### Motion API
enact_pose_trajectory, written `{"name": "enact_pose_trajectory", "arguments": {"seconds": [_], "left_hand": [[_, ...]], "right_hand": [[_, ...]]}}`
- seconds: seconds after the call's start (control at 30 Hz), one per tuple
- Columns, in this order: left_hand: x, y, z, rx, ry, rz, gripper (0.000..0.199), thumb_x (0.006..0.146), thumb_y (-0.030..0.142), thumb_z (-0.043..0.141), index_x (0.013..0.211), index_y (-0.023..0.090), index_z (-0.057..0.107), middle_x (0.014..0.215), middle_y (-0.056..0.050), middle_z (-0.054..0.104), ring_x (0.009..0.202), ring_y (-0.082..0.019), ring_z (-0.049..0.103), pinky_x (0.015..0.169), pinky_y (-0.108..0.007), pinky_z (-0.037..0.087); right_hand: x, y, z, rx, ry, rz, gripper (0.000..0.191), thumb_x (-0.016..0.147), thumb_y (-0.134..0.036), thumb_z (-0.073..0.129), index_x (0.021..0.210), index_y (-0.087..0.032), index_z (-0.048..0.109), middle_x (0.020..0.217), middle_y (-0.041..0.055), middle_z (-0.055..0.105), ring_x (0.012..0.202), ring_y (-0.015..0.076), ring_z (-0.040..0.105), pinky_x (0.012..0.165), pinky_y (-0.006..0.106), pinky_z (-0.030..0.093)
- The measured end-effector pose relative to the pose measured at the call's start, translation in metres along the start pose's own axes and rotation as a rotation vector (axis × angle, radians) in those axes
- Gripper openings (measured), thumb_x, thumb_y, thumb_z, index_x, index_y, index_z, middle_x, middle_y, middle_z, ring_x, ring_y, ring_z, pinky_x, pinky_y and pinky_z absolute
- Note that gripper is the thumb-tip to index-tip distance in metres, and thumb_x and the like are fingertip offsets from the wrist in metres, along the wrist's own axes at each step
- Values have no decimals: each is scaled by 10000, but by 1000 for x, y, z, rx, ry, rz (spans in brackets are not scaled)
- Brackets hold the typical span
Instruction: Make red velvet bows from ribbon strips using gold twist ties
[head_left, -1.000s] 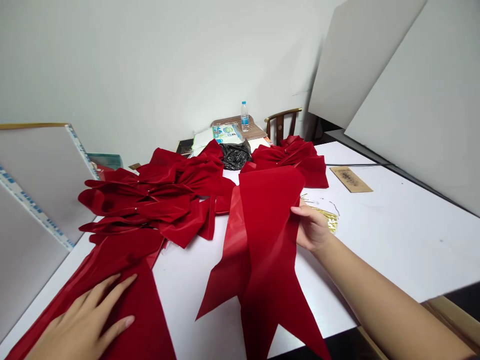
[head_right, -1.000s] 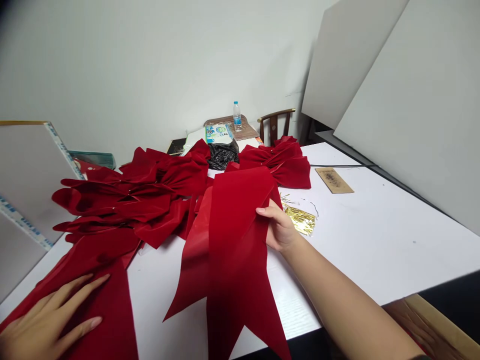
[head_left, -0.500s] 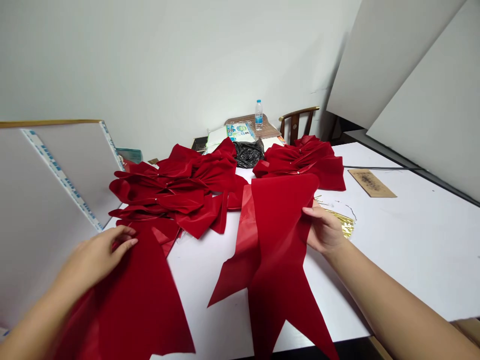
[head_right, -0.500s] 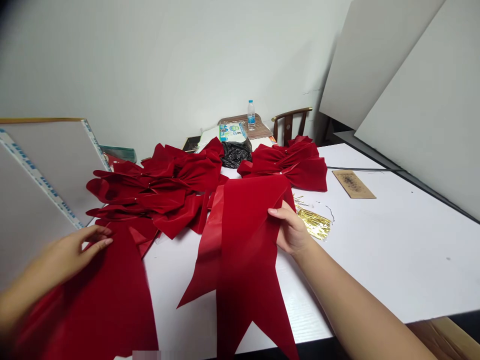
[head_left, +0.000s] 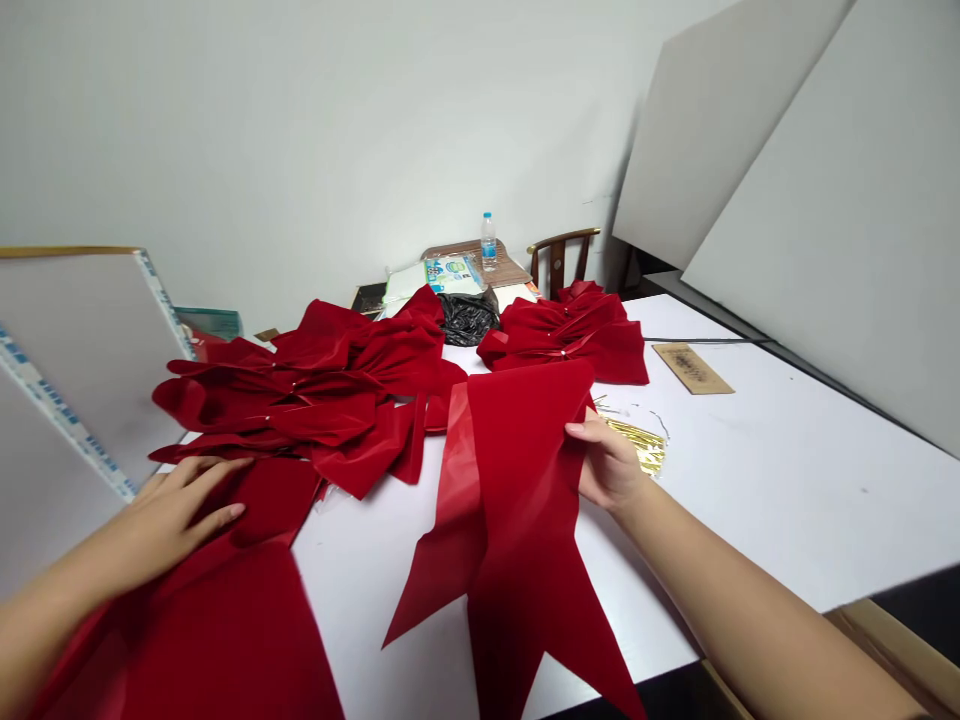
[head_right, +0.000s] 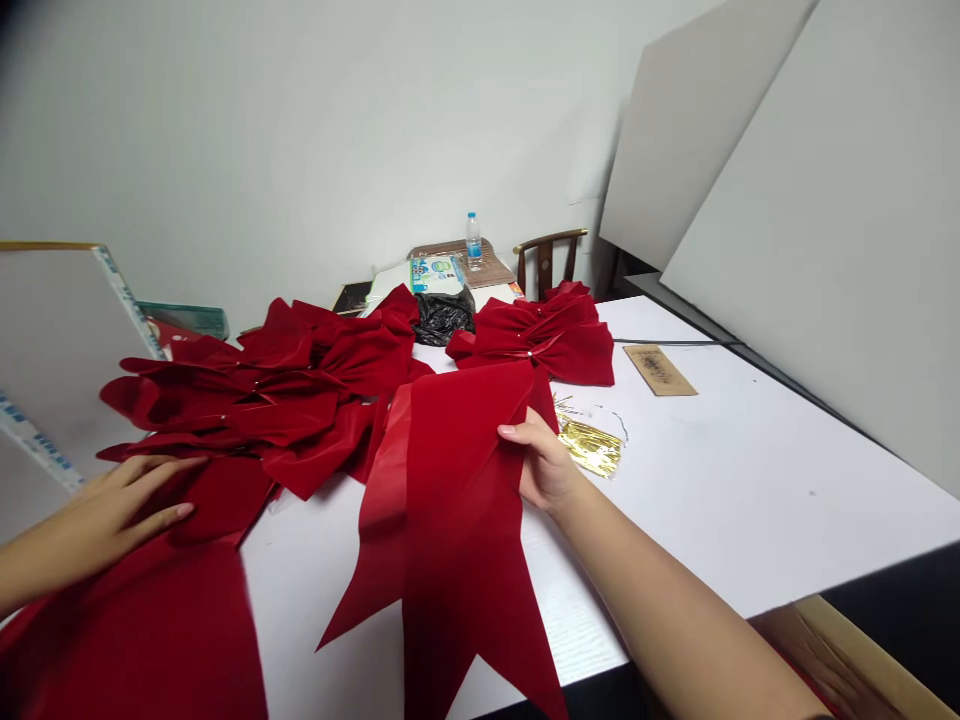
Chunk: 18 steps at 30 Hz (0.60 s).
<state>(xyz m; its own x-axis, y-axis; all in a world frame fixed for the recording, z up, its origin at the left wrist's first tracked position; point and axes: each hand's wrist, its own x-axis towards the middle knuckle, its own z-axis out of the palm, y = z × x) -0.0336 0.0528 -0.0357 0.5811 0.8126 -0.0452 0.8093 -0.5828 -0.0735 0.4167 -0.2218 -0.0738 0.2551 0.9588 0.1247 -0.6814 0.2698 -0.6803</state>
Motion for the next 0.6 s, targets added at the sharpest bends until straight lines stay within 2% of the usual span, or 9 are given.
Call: {"name": "enact_pose_trajectory", "arguments": {"seconds": [0.07,0.13,0.23,0.33,0.4,0.5,0.6], "left_hand": [[10,-3,6,28,25,66,709,911,605,423,1455,178,581,1349,-162,592,1163,-348,586,1062,-460,430],[18,3,7,51,35,111,625,919,582,436,1391,232,647,1280,-128,625,1124,-329,578,1029,-434,437],[23,25,2,94,91,119,497,946,508,423,1268,287,731,1150,-98,648,1013,-292,571,917,-379,449],[21,48,-2,106,159,128,444,958,452,423,1191,278,759,1129,-105,645,1013,-294,560,867,-363,430],[20,56,-5,79,164,132,404,934,453,448,1092,267,769,1126,-105,654,1020,-302,557,843,-357,426],[18,54,-11,-11,189,123,356,920,452,438,906,246,729,1057,-88,688,975,-287,573,835,-344,428],[15,39,-18,-134,259,149,343,926,466,426,856,238,673,1033,-75,723,1000,-267,617,933,-343,444]], "right_hand": [[1,1,0,-1,-20,6,391,708,-249,750,1098,-210,746,1094,41,777,987,216,741,957,363,609],[2,2,-1,-16,-24,4,377,709,-257,741,1082,-202,740,1082,49,776,980,236,741,972,399,605],[2,2,-2,-44,-7,-6,354,720,-265,729,1069,-203,731,1079,58,774,982,244,741,983,415,600],[2,3,-3,-57,-7,-6,345,722,-273,729,1060,-207,727,1086,59,772,1005,248,738,1015,424,586],[2,3,-4,-69,-12,-5,345,722,-284,728,1059,-209,721,1092,63,770,1041,267,734,1042,453,570],[2,3,-4,-77,-11,-1,364,718,-287,726,1073,-207,715,1108,72,768,1071,281,728,1056,475,558],[2,3,-3,-47,-11,8,365,708,-268,738,1068,-208,729,1083,56,775,1019,259,737,1022,442,581]]}}
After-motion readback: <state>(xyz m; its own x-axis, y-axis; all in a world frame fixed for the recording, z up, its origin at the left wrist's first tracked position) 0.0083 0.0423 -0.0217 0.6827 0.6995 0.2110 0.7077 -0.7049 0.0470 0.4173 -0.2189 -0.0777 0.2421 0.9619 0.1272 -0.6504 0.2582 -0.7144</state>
